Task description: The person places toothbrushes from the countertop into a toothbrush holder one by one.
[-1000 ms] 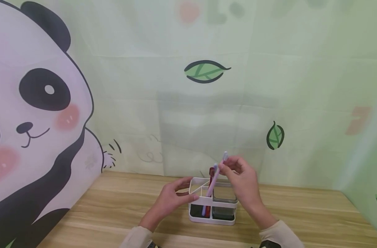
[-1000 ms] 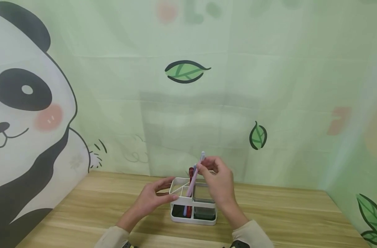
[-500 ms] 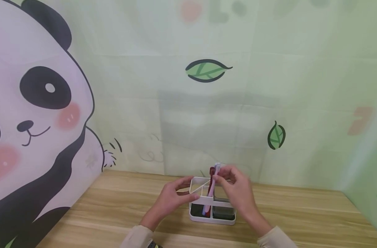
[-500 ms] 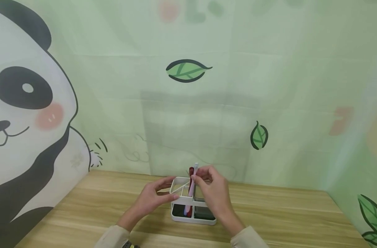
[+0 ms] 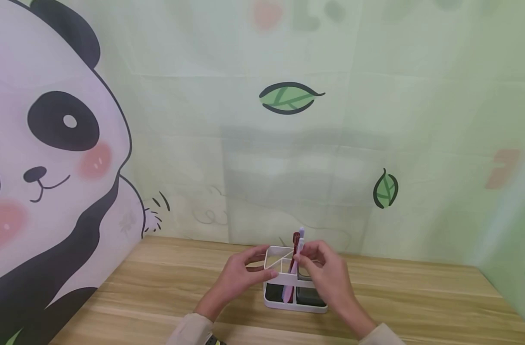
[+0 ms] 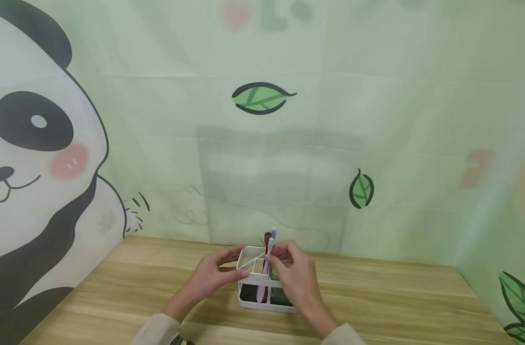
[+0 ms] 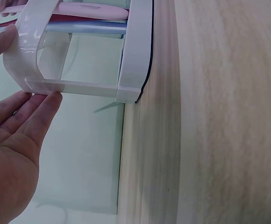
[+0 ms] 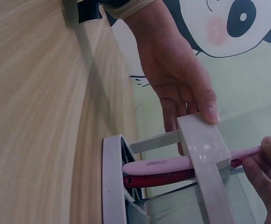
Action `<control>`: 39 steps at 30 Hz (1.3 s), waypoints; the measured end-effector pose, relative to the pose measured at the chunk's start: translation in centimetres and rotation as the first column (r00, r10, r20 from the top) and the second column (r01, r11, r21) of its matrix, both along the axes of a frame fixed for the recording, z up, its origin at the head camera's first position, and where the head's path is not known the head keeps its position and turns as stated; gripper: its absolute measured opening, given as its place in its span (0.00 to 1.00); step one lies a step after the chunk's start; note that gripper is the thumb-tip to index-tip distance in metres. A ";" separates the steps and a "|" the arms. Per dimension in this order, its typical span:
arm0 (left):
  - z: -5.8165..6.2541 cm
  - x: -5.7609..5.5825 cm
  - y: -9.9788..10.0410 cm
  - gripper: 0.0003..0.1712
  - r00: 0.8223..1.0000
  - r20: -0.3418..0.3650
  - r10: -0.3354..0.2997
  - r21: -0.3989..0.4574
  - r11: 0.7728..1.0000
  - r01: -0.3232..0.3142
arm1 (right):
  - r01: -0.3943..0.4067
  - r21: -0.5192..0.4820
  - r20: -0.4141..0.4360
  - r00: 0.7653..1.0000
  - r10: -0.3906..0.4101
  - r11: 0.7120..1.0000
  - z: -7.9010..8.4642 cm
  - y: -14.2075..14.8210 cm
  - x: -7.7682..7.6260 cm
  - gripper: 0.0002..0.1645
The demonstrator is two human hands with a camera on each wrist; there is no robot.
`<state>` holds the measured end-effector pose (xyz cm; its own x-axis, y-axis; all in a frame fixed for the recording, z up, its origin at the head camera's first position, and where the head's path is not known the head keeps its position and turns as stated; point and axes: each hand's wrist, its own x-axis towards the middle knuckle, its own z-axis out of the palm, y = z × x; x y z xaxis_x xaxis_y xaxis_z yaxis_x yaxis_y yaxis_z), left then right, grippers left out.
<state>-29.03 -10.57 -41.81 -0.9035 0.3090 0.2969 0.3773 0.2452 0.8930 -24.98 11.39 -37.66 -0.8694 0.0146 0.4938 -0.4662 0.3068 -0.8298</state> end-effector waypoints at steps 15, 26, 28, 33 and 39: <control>0.2 0.3 -0.1 0.37 1.000 0.011 -0.007 0.003 1.000 0.007 | -0.036 -0.037 -0.009 0.999 0.036 0.999 -0.6 -0.4 0.2 0.09; 0.1 0.2 -0.1 0.38 1.000 -0.003 -0.008 0.001 1.000 0.008 | -0.051 -0.050 -0.028 0.998 0.050 0.997 -1.0 -0.1 0.3 0.10; 0.1 0.2 -0.1 0.38 1.000 -0.006 -0.006 -0.001 1.000 0.006 | -0.041 -0.039 -0.020 0.999 0.040 0.998 -1.0 -0.1 0.4 0.10; 0.1 0.1 0.0 0.38 1.000 -0.024 -0.010 -0.003 1.000 0.010 | -0.017 -0.031 0.022 1.000 0.018 0.999 -0.9 0.3 0.6 0.12; 0.1 0.1 0.0 0.38 0.999 -0.038 0.003 -0.035 0.999 -0.004 | -0.015 -0.048 0.030 0.999 0.017 0.999 -0.9 1.3 1.0 0.13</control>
